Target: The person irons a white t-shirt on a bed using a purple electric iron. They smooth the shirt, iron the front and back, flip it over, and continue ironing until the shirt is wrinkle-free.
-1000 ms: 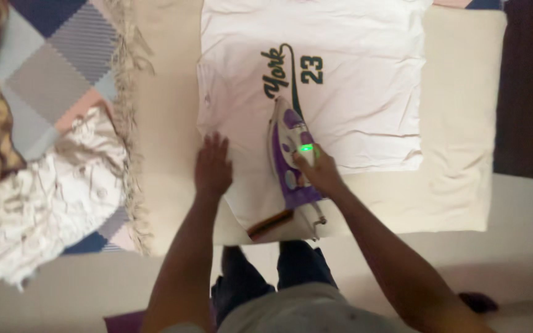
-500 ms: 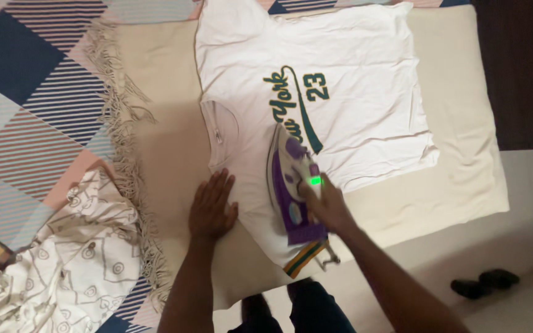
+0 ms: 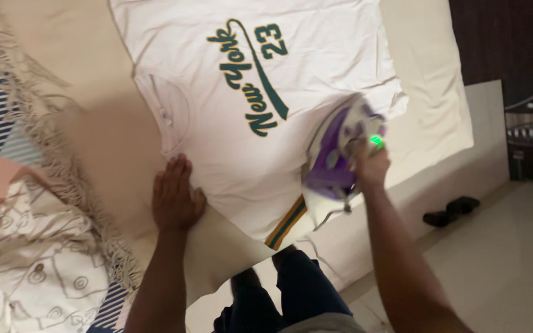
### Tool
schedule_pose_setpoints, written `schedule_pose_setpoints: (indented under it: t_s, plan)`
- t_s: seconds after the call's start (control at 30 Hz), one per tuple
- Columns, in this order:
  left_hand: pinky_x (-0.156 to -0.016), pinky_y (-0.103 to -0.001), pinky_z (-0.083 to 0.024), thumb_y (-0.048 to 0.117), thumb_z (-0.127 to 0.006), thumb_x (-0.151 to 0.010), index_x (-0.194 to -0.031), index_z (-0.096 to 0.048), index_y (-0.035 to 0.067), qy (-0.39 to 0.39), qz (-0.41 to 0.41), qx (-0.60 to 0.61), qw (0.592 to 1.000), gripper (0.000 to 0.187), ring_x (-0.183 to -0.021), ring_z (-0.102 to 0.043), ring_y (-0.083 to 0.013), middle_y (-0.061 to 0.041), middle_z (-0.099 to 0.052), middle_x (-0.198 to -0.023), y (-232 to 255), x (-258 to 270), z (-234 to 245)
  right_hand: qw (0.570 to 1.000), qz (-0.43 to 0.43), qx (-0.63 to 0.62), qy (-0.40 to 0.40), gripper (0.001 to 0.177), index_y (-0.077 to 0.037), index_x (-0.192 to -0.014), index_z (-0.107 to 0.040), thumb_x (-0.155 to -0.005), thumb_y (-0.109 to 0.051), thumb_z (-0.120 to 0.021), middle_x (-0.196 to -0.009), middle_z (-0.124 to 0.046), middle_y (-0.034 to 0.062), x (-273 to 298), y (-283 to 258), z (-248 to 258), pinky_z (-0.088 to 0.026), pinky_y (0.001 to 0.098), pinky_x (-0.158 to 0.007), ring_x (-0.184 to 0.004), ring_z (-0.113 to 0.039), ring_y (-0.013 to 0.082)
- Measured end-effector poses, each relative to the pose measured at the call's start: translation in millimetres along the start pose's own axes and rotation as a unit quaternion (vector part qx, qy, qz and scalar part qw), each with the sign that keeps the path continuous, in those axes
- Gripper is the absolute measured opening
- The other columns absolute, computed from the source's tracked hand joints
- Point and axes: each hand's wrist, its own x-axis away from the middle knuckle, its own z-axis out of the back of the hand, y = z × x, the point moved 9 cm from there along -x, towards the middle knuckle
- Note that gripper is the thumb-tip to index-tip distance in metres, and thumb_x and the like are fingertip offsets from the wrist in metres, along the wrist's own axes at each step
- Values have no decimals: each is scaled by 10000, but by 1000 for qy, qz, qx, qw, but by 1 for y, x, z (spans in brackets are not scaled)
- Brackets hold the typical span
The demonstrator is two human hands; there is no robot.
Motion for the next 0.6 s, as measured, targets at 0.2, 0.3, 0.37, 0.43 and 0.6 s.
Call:
schedule_pose_setpoints:
  t_s: [0.2, 0.3, 0.37, 0.43, 0.6]
  plan:
    - [-1259, -469, -242, 326, -571, -888, -1487, -541, 61, 6, 2, 3, 1000, 656, -1537, -380, -240, -89, -470, -1627, 0, 0, 0, 986, -80, -139, 49, 439, 64, -1105, -642, -1049, -370, -680, -913, -712, 150, -93, 43, 38, -557, 323, -590, -725, -691, 197]
    - [-1256, -457, -244, 330, -565, -893, -1485, -546, 62, 7, 1, -4, 1000, 649, -1536, -383, -228, -84, -475, -1622, 0, 1, -1, 919, -227, -321, 20, 392, 66, -1100, -594, -1019, -309, -676, -914, -675, 134, -63, 37, 39, -558, 320, -517, -663, -656, 192]
    - [-1255, -464, -249, 325, -569, -898, -1485, -550, 64, 13, -2, -4, 1000, 643, -1536, -385, -234, -85, -477, -1620, -2, 1, -3, 908, -236, -347, 1, 347, 44, -1102, -607, -1033, -290, -670, -886, -666, 123, -21, 17, 38, -559, 312, -514, -638, -644, 188]
    - [-1243, -474, -253, 320, -573, -882, -1471, -557, 61, -3, 4, -13, 1000, 644, -1532, -385, -247, -91, -477, -1618, -6, 2, -8, 900, -200, -385, -38, 323, 24, -1124, -598, -1041, -286, -635, -865, -648, 123, 34, -6, 20, -572, 332, -539, -637, -642, 205]
    - [-1239, -506, -254, 299, -579, -880, -1422, -582, 52, -27, 13, -22, 999, 596, -1537, -395, -282, -109, -484, -1629, -9, 2, -21, 927, -321, -191, -37, 555, -65, -1421, -385, -1021, -325, -668, -1092, -500, 76, 134, -29, -57, -612, 388, -762, -934, -608, 185]
